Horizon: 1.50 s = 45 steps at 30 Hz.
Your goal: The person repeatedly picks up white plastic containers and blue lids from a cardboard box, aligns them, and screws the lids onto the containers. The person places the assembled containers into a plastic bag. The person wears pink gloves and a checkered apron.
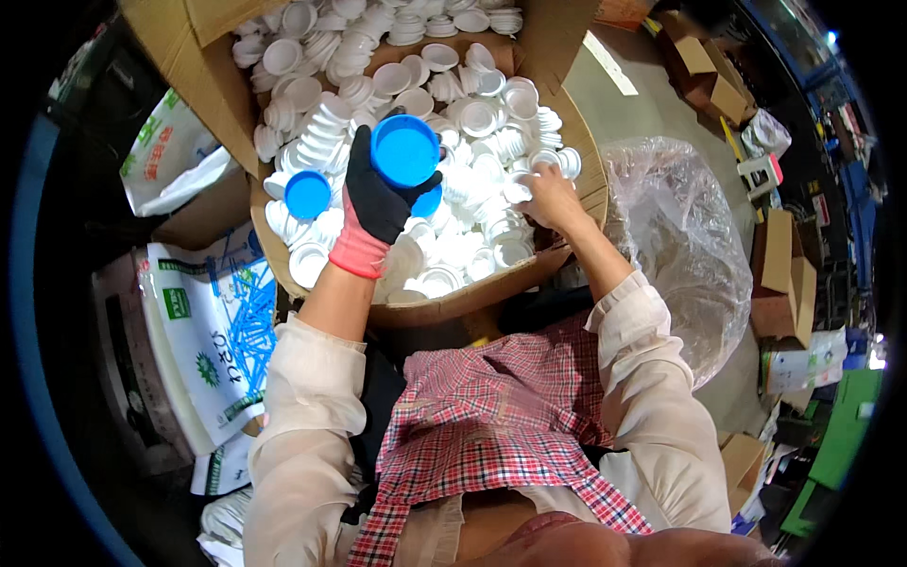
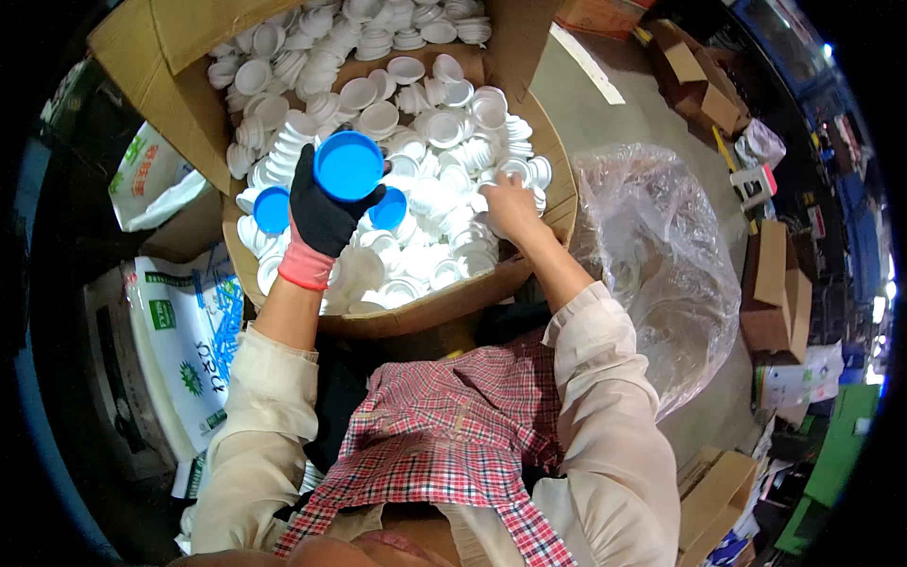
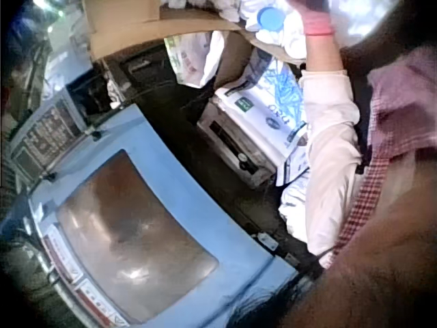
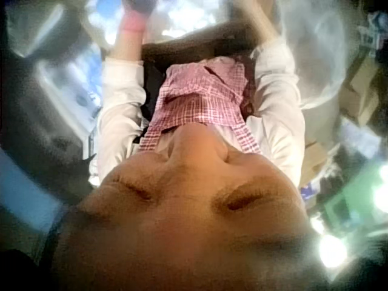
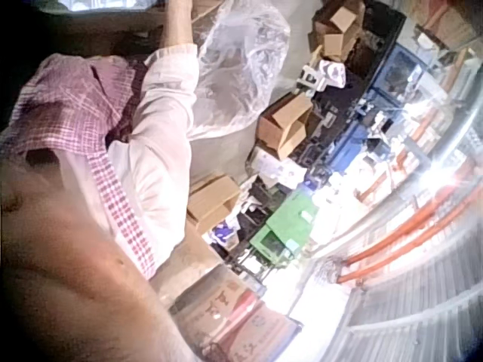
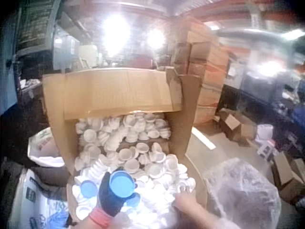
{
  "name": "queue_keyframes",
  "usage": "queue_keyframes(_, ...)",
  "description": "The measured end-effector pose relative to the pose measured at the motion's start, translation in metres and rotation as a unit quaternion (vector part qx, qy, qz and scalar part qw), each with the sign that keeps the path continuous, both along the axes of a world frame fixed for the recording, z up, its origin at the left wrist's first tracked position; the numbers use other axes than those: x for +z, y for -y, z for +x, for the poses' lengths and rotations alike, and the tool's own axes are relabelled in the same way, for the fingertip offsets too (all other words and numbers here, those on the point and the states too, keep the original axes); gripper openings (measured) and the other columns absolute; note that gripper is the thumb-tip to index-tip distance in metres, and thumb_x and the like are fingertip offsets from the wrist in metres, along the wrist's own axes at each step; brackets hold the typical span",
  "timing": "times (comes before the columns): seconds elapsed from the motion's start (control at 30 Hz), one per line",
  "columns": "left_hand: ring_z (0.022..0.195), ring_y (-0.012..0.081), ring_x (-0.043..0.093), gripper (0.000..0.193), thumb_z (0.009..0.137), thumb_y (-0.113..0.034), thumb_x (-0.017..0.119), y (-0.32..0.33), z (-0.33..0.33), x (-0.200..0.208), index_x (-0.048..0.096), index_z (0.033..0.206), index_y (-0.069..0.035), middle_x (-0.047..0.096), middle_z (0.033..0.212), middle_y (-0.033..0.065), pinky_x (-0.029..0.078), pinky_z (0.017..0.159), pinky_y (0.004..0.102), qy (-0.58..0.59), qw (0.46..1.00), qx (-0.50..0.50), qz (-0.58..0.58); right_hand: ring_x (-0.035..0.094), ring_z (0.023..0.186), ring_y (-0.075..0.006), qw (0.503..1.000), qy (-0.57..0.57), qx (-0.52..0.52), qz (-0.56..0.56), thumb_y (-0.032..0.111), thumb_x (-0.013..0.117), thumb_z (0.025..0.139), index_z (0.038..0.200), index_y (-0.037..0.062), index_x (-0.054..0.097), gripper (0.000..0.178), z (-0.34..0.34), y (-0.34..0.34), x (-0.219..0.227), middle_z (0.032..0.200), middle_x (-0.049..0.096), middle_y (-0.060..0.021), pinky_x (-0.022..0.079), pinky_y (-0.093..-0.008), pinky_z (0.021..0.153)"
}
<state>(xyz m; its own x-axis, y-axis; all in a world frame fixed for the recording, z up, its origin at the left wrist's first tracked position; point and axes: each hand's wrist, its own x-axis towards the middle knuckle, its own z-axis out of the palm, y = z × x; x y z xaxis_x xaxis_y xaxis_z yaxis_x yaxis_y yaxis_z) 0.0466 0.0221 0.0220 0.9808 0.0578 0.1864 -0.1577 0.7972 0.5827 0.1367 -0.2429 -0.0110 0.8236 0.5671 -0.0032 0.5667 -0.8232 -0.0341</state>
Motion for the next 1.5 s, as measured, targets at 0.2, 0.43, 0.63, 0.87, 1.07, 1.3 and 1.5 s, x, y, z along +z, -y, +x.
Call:
queue_keyframes(0.2,0.113,0.0369,0.060,0.052,0.094,-0.019,0.061,-0.003,0.007,-0.012,0.033,0.134,0.001,0.055,0.128,0.0202,0.051,0.093,0.0436,0.047,0.985,-0.008,0.167,0.059,0.101,-0.0402,0.989,-0.133,-0.022,0.063,0.035,0.076,0.077,0.114,0.0008,0.062,0.052,0.028,-0.047,-0.083,0.107,0.063,-0.0224,0.047,-0.0464,0.088)
queue_keyframes(0.43,0.122,0.0444,0.049,0.067,0.095,-0.050,0.047,-0.019,0.003,-0.018,0.033,0.141,-0.004,0.045,0.137,0.0258,0.047,0.093,0.0543,-0.060,0.994,-0.092,-0.019,0.054,0.109,-0.0363,0.997,-0.024,0.048,0.050,0.024,0.081,0.067,0.126,0.0174,0.052,0.066,0.025,-0.082,-0.096,0.110,0.056,-0.0152,0.043,-0.0525,0.085)
queue_keyframes(0.63,0.131,0.0525,0.036,0.069,0.096,-0.054,0.040,-0.037,-0.003,-0.014,0.028,0.149,-0.012,0.029,0.148,0.0299,0.044,0.093,0.0634,-0.038,0.971,-0.173,-0.160,0.060,0.090,-0.0371,0.943,-0.093,0.000,0.321,0.015,0.074,0.073,0.115,0.0044,0.049,0.050,0.041,-0.073,-0.052,0.106,0.053,-0.0200,0.050,-0.0425,0.082)
queue_keyframes(0.87,0.112,0.0323,0.056,0.052,0.096,-0.032,0.052,-0.013,-0.005,-0.007,0.040,0.137,-0.001,0.052,0.129,0.0199,0.052,0.087,0.0446,-0.104,0.988,-0.090,-0.075,0.052,0.114,-0.0238,0.649,-0.481,0.080,0.584,0.020,0.061,0.087,0.144,0.0122,0.031,0.066,-0.028,-0.073,0.073,0.129,0.048,-0.0134,0.043,-0.0376,0.097)
queue_keyframes(1.07,0.100,0.0253,0.065,0.061,0.102,-0.053,0.027,-0.013,-0.012,0.003,0.045,0.134,-0.004,0.060,0.119,0.0145,0.058,0.072,0.0405,0.005,0.989,-0.139,0.045,0.047,0.121,-0.0201,0.726,-0.404,0.151,0.535,0.011,0.077,0.076,0.134,0.0101,0.042,0.068,-0.040,-0.056,0.087,0.130,0.047,-0.0068,0.040,-0.0351,0.101)
queue_keyframes(1.3,0.126,0.0218,0.051,0.068,0.095,-0.058,0.043,-0.006,-0.012,0.026,0.035,0.145,-0.012,0.055,0.134,0.0150,0.046,0.101,0.0407,0.112,0.891,0.072,0.435,0.067,0.067,-0.0230,0.617,-0.476,-0.035,0.626,0.031,0.046,0.096,0.134,0.0083,0.040,0.045,-0.024,-0.027,0.078,0.093,0.063,-0.0115,0.051,-0.0282,0.049)
queue_keyframes(1.5,0.128,0.0311,0.048,0.068,0.095,-0.051,0.048,-0.007,-0.002,0.022,0.030,0.149,-0.014,0.055,0.132,0.0187,0.051,0.094,0.0446,-0.041,0.946,-0.305,-0.098,0.066,0.081,-0.0259,0.559,-0.507,-0.026,0.656,0.010,0.068,0.081,0.138,0.0106,0.043,0.061,-0.028,-0.020,0.078,0.113,0.054,-0.0127,0.053,-0.0292,0.057)
